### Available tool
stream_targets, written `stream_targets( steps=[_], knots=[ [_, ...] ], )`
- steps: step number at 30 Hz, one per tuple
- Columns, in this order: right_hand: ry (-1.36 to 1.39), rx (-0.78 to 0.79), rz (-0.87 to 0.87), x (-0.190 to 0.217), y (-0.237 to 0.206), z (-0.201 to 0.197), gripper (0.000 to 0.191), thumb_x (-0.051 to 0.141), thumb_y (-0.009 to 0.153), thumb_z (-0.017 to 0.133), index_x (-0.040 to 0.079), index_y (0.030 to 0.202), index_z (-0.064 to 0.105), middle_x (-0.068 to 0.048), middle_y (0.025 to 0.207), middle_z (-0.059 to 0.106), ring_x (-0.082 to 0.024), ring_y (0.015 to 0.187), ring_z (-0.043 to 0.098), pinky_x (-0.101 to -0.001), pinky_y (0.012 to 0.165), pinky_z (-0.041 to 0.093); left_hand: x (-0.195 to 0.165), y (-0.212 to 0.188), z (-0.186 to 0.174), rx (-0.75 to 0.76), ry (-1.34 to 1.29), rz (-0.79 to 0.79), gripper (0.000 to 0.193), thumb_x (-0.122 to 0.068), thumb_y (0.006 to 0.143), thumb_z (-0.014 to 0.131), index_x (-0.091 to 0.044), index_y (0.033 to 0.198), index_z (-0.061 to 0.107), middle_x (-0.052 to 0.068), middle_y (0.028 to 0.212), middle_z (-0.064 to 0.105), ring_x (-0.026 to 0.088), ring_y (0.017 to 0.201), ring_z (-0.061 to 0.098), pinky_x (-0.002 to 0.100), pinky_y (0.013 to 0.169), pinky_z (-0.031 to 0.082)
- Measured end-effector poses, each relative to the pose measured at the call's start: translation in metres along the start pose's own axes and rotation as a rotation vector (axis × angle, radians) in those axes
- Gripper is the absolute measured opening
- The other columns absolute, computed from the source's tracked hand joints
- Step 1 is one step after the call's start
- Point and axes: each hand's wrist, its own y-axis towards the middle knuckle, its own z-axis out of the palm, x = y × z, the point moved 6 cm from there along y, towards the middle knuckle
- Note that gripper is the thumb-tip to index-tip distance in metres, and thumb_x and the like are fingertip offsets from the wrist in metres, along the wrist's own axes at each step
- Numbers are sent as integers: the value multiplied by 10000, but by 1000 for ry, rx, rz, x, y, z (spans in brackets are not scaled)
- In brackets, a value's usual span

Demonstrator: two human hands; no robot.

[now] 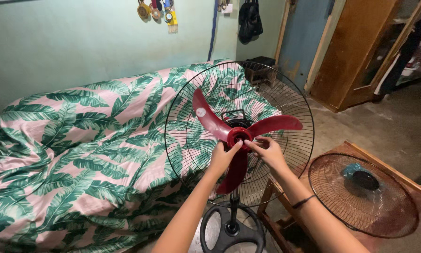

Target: The person uses a screwdriver to unscrew and remove the front grille of a pedestal fan, then removes the red fan blades and the central hub cap by hand, placing parts on a nearby table, and reattaches the front grille to the fan head.

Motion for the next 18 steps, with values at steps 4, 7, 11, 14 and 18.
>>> stream_targets(
  steps=[4,7,11,14,18],
  knots=[
    [31,-2,-51,-12,8,14,599,312,761,884,-27,1185,632,-67,986,729,-121,831,678,-239,691,536,15,0,5,-18,-69,-17,562,-470,877,747,42,1092,653,131,961,719,201,857,676,345,777,538],
    [32,-22,-58,-15,9,18,543,298,790,872,-16,1170,643,-65,962,725,-128,804,654,-251,673,511,9,-4,4,-33,-220,100,513,-434,917,732,37,1107,664,123,984,725,183,883,673,323,800,531],
    [37,10,-160,-8,5,21,464,292,829,842,-24,1119,664,-64,962,742,-112,840,691,-249,729,546,-2,-8,0,-81,-153,104,482,-414,909,736,40,1057,673,133,915,737,210,814,690,343,748,535],
    [-35,-32,-207,-4,1,19,441,300,843,837,-29,1085,673,-78,960,750,-112,841,702,-250,750,560,-12,-10,-1,-107,-65,110,473,-415,912,727,41,1024,674,149,864,740,246,768,706,362,726,537],
    [-123,-77,-172,-2,-3,19,442,311,845,830,-22,1080,658,-90,948,744,-128,818,698,-269,723,562,-22,-15,-3,-143,-53,182,470,-413,925,724,42,1026,666,154,889,737,267,802,723,375,737,543]
  ],
)
